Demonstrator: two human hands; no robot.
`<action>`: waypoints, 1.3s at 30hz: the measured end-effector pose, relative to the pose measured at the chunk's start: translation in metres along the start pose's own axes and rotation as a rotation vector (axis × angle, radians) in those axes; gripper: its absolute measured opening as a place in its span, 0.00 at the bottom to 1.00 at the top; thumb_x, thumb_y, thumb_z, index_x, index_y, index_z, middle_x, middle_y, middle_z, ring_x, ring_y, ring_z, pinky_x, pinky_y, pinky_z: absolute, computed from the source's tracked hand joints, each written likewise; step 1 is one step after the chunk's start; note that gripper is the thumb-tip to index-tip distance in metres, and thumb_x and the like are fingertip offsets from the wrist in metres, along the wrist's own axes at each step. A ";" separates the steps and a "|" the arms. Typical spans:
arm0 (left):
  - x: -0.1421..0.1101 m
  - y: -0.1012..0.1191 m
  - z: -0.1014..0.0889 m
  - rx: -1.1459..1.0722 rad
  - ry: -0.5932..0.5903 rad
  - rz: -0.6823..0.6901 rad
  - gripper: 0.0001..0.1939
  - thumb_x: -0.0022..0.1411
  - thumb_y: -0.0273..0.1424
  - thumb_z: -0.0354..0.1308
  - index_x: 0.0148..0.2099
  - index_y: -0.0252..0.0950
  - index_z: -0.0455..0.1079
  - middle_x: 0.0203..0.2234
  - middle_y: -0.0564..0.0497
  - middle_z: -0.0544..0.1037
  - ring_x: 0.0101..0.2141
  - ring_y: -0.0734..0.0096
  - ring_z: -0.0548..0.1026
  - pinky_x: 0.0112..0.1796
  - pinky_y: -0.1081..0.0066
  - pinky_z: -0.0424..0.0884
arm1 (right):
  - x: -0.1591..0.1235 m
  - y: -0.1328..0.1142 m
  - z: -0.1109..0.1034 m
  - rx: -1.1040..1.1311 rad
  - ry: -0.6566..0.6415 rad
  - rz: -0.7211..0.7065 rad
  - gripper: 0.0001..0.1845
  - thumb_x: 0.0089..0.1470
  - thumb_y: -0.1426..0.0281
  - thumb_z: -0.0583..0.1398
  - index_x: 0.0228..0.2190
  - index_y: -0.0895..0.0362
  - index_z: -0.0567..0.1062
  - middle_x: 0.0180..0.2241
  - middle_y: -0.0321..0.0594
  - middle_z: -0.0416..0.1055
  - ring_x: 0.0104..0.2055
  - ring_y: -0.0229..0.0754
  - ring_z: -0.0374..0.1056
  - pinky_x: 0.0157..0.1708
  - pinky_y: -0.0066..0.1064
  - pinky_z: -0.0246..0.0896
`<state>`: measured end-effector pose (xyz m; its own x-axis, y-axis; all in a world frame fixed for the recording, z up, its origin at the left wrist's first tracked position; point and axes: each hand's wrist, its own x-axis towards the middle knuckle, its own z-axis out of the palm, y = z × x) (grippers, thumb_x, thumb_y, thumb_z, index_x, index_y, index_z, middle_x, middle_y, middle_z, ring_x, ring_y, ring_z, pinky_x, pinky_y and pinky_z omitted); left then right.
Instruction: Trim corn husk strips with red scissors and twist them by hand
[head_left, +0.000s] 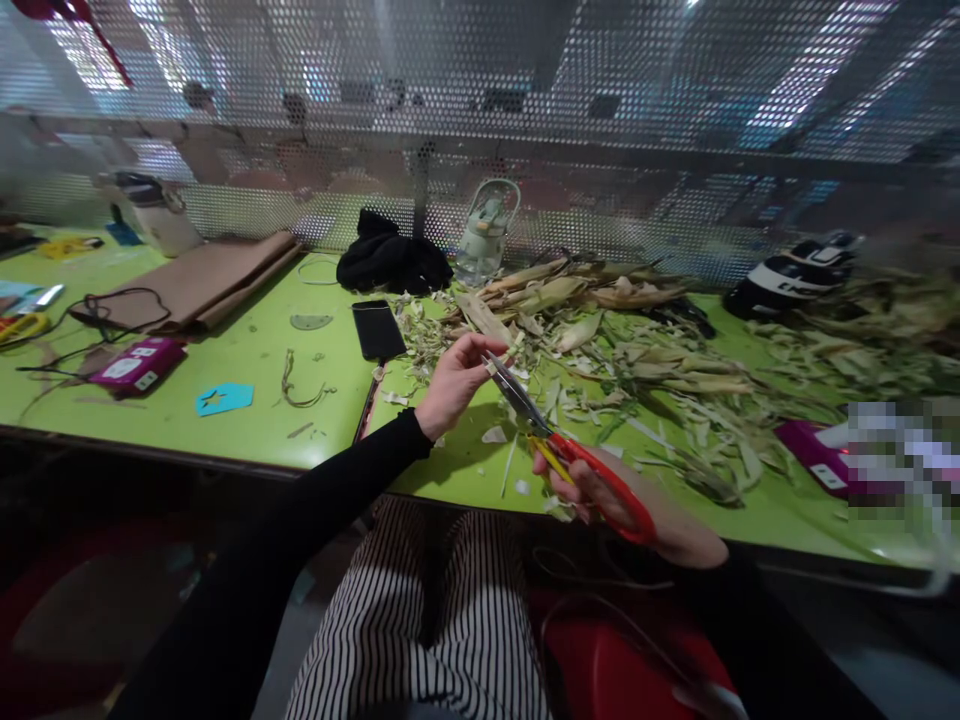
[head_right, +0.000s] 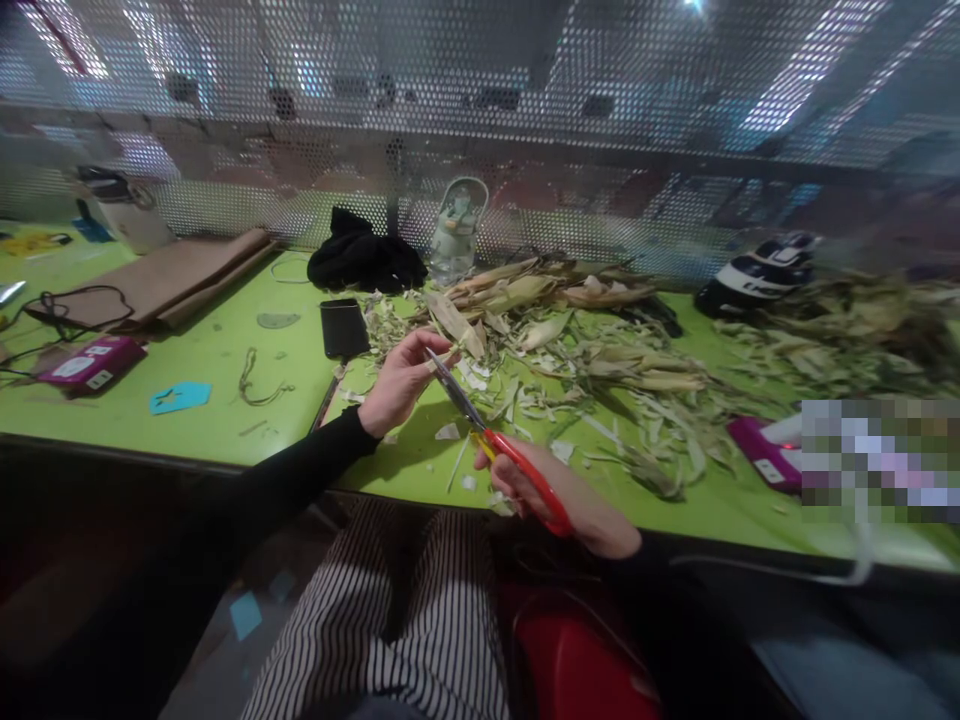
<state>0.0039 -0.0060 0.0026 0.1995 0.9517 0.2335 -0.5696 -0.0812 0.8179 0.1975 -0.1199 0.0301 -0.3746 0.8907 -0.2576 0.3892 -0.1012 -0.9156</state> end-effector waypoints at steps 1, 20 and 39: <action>0.000 0.001 0.000 -0.007 0.004 -0.001 0.10 0.54 0.20 0.68 0.33 0.35 0.70 0.30 0.57 0.75 0.33 0.79 0.73 0.47 0.69 0.71 | 0.003 0.003 0.000 0.016 -0.002 0.022 0.37 0.49 0.33 0.57 0.36 0.55 0.70 0.21 0.30 0.60 0.19 0.31 0.54 0.18 0.26 0.52; -0.001 0.002 -0.003 -0.182 -0.035 -0.095 0.12 0.55 0.28 0.71 0.38 0.36 0.70 0.33 0.55 0.82 0.37 0.76 0.81 0.42 0.73 0.72 | -0.020 0.007 -0.005 0.066 0.127 0.044 0.37 0.53 0.33 0.52 0.39 0.54 0.68 0.24 0.31 0.59 0.23 0.35 0.54 0.26 0.32 0.56; 0.000 -0.002 -0.003 -0.093 -0.076 -0.075 0.11 0.56 0.27 0.70 0.39 0.36 0.70 0.32 0.54 0.81 0.35 0.74 0.80 0.42 0.71 0.71 | -0.001 0.012 -0.001 0.143 0.183 0.002 0.39 0.47 0.29 0.54 0.34 0.53 0.65 0.20 0.29 0.57 0.18 0.31 0.51 0.18 0.27 0.51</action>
<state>0.0026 -0.0053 -0.0003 0.3022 0.9287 0.2150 -0.6212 0.0208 0.7833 0.2038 -0.1218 0.0197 -0.2103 0.9547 -0.2108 0.2618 -0.1527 -0.9530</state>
